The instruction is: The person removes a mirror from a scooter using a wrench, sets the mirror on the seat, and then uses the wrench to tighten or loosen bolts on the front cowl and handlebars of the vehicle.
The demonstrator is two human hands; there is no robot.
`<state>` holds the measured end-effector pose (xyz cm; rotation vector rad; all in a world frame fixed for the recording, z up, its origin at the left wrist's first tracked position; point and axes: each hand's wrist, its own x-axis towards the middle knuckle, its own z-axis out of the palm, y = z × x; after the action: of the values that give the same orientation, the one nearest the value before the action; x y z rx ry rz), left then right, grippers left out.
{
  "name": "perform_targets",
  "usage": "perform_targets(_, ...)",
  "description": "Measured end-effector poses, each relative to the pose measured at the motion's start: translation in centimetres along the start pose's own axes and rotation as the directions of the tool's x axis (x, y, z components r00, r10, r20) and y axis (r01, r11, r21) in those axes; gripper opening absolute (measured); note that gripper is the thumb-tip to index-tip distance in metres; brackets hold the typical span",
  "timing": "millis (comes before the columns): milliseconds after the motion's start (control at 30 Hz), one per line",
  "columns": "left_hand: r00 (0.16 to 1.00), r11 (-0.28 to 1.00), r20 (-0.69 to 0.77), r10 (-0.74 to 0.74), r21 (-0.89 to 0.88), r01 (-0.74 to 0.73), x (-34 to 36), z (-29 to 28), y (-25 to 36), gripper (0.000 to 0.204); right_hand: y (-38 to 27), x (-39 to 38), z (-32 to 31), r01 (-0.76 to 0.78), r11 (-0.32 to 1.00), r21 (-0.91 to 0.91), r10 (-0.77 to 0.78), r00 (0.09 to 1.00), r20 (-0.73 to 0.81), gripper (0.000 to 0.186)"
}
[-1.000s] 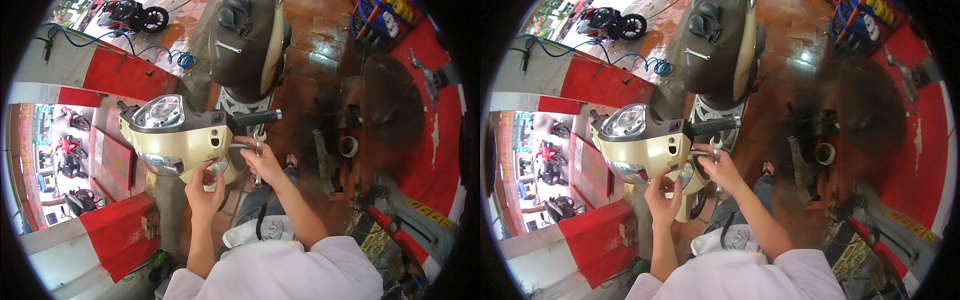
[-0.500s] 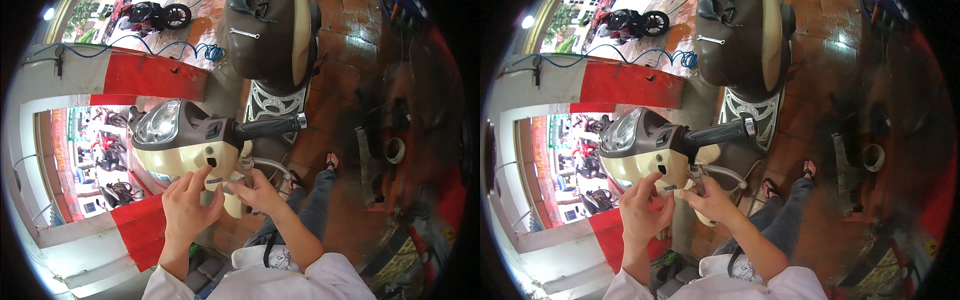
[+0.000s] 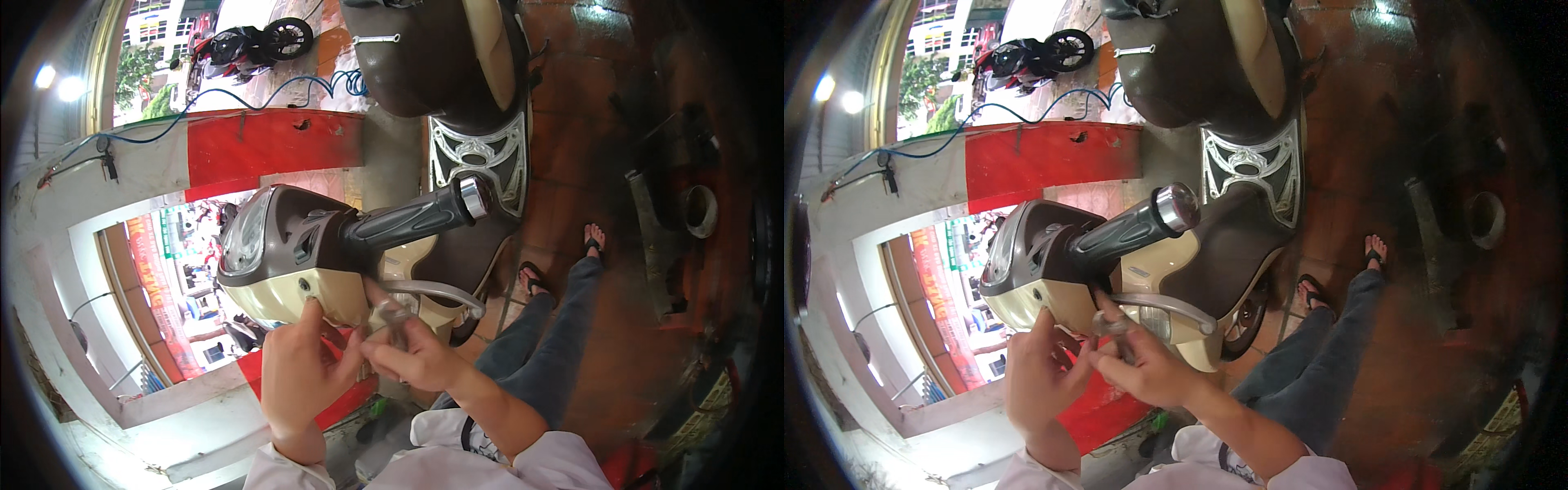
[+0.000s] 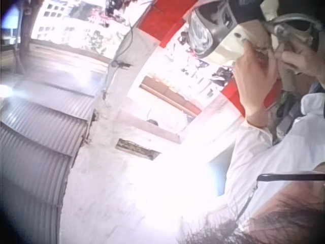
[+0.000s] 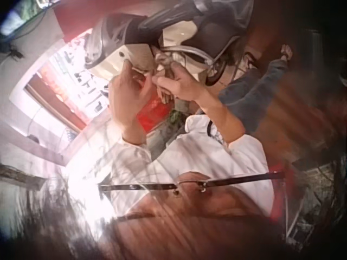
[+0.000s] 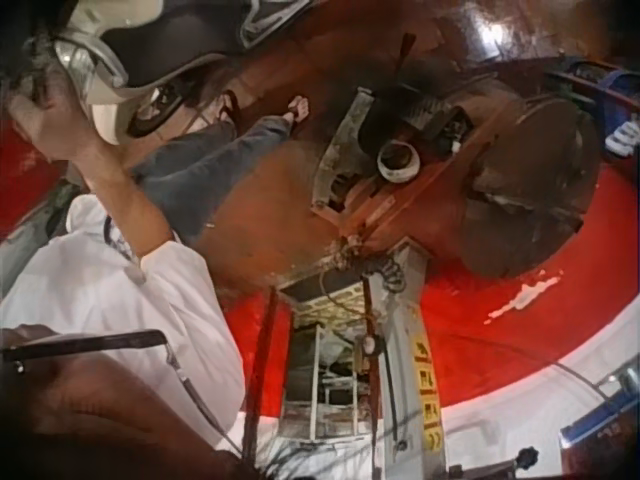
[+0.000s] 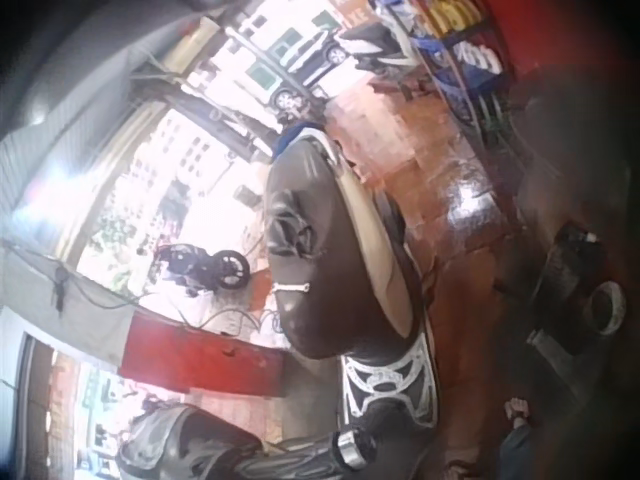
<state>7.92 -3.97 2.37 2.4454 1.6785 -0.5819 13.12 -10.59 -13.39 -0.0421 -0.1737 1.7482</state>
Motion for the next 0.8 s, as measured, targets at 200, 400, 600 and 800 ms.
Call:
perform_targets(200, 0.999, 1.0, 0.045, 0.001, -0.005, -0.001, 0.1, -0.4, -0.7, 0.025, -0.9, 1.1, 1.0, 0.012, 0.825, -0.565, -0.067, 0.995, -0.077, 0.08)
perform_targets(400, 0.994, 0.995, -0.035, 0.104, 0.01, -0.104, 0.6, 0.3, -0.9, 0.027, -3.6, 1.4, 1.6, -0.117, 0.469, -0.875, -0.065, 0.984, -0.166, 0.077)
perform_targets(600, 0.988, 0.99, -0.116, 0.103, -0.082, -0.113, 0.2, 1.6, -2.2, 0.033, -5.2, 1.3, 1.8, -0.169, 0.273, -0.947, -0.024, 0.983, -0.183, 0.076)
perform_targets(800, 0.968, 0.979, -0.148, 0.202, 0.005, -0.204, -0.2, 1.3, -3.2, 0.044, -5.1, 2.3, 3.6, -0.268, 0.007, -0.963, 0.01, 0.963, -0.268, 0.078)
